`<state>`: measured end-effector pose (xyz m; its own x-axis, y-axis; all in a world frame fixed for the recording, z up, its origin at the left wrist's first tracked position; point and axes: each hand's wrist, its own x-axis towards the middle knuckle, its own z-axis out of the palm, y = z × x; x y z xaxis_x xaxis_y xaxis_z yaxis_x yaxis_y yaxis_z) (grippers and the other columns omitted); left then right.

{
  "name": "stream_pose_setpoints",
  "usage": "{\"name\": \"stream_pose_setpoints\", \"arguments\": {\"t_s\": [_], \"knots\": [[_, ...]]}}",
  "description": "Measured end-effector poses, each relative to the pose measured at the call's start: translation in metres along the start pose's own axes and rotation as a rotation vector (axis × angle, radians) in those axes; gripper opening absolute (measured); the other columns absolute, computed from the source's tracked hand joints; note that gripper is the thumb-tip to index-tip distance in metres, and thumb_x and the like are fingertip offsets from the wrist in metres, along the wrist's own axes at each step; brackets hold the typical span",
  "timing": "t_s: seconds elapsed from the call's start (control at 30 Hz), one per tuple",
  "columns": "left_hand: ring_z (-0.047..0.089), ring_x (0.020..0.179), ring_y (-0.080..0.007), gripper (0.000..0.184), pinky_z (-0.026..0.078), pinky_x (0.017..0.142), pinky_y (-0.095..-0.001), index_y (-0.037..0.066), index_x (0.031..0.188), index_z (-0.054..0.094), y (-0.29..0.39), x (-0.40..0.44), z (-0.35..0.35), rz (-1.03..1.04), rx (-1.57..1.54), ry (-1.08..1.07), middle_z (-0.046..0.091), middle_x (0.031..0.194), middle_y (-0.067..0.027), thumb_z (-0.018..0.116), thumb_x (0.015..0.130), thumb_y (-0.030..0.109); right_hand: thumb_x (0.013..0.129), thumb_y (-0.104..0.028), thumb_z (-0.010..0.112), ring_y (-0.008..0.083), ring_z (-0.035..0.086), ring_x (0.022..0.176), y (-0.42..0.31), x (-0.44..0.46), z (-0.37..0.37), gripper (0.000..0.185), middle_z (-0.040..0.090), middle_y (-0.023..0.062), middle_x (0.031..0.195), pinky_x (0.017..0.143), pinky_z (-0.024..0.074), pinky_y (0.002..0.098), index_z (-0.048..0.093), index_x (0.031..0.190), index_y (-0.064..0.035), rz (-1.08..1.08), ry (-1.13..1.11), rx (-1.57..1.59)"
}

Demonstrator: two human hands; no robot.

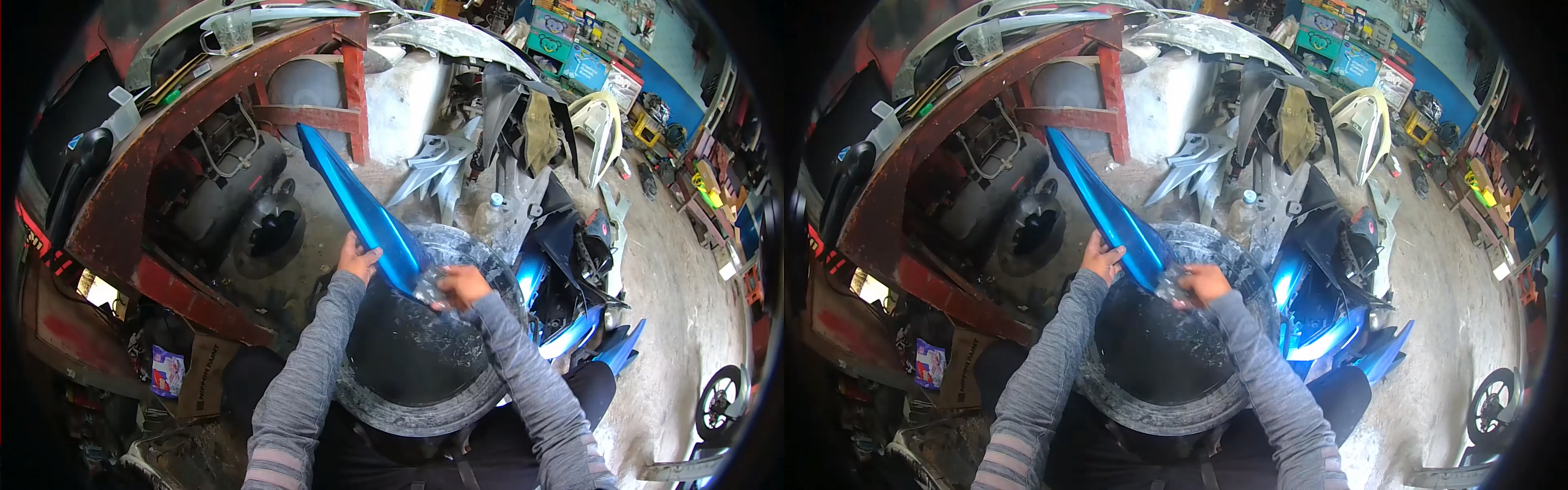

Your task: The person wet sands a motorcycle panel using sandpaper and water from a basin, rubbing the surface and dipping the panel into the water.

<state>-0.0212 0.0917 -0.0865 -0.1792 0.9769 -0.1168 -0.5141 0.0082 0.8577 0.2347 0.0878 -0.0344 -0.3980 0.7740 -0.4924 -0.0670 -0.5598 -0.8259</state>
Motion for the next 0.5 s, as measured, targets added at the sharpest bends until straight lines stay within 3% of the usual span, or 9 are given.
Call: {"name": "stream_pose_setpoints", "arguments": {"t_s": [0.07, 0.17, 0.23, 0.3, 0.37, 0.43, 0.5], "knots": [[0.061, 0.113, -0.0254, 0.063, 0.051, 0.095, -0.0520, 0.017, 0.139, 0.040, 0.001, -0.001, 0.007, -0.013, 0.026, -0.035, 0.060, 0.123, -0.0100, 0.062, 0.086, -0.009, 0.086, 0.006, 0.061, 0.0290, 0.071, 0.086, -0.025, 0.006, 0.021, 0.044, 0.067, 0.0188, 0.105, 0.066, 0.0656, 0.0372, 0.057, 0.129, 0.0080, -0.123, 0.016, -0.144], [0.060, 0.113, -0.0245, 0.061, 0.049, 0.091, -0.0515, 0.020, 0.140, 0.040, 0.006, -0.005, 0.011, -0.048, 0.061, -0.021, 0.061, 0.123, -0.0074, 0.062, 0.089, -0.004, 0.084, 0.005, 0.061, 0.0298, 0.071, 0.087, -0.026, 0.015, 0.018, 0.044, 0.067, 0.0186, 0.107, 0.064, 0.0651, 0.0366, 0.059, 0.128, 0.0078, -0.289, 0.095, -0.382], [0.060, 0.111, -0.0238, 0.058, 0.047, 0.088, -0.0507, 0.023, 0.141, 0.042, 0.007, -0.004, 0.007, -0.108, 0.132, 0.034, 0.061, 0.121, -0.0054, 0.062, 0.091, 0.000, 0.084, 0.003, 0.061, 0.0285, 0.072, 0.089, -0.004, 0.012, 0.000, 0.042, 0.067, 0.0183, 0.109, 0.063, 0.0644, 0.0358, 0.062, 0.125, 0.0063, -0.287, 0.158, -0.334], [0.060, 0.111, -0.0240, 0.058, 0.048, 0.089, -0.0515, 0.023, 0.140, 0.043, 0.013, -0.006, 0.007, -0.090, 0.095, 0.068, 0.061, 0.121, -0.0050, 0.062, 0.090, 0.000, 0.083, 0.000, 0.064, 0.0296, 0.072, 0.090, 0.033, 0.016, -0.038, 0.041, 0.067, 0.0178, 0.112, 0.062, 0.0643, 0.0357, 0.063, 0.124, 0.0045, -0.291, 0.253, -0.547], [0.060, 0.111, -0.0241, 0.058, 0.048, 0.089, -0.0522, 0.024, 0.140, 0.044, 0.017, -0.005, 0.004, -0.072, 0.072, 0.097, 0.061, 0.121, -0.0047, 0.062, 0.090, 0.000, 0.079, 0.003, 0.072, 0.0305, 0.069, 0.099, 0.077, 0.027, -0.067, 0.043, 0.063, 0.0203, 0.123, 0.074, 0.0651, 0.0364, 0.063, 0.121, 0.0061, 0.031, 0.288, -0.243], [0.060, 0.110, -0.0242, 0.062, 0.049, 0.091, -0.0531, 0.023, 0.143, 0.044, 0.017, -0.004, -0.001, -0.007, 0.003, 0.074, 0.061, 0.121, -0.0056, 0.061, 0.089, -0.001, 0.078, 0.001, 0.075, 0.0299, 0.069, 0.101, 0.151, 0.049, -0.128, 0.029, 0.064, 0.0192, 0.125, 0.083, 0.0632, 0.0366, 0.072, 0.107, 0.0018, -0.238, -0.015, -1.550], [0.060, 0.110, -0.0244, 0.063, 0.049, 0.091, -0.0536, 0.022, 0.145, 0.043, 0.019, -0.002, -0.004, -0.005, -0.007, 0.068, 0.061, 0.121, -0.0064, 0.061, 0.089, -0.002, 0.077, -0.011, 0.078, 0.0293, 0.070, 0.101, 0.169, 0.043, -0.103, 0.020, 0.068, 0.0161, 0.122, 0.090, 0.0593, 0.0365, 0.077, 0.096, -0.0036, 0.309, 0.641, -0.268]]}}
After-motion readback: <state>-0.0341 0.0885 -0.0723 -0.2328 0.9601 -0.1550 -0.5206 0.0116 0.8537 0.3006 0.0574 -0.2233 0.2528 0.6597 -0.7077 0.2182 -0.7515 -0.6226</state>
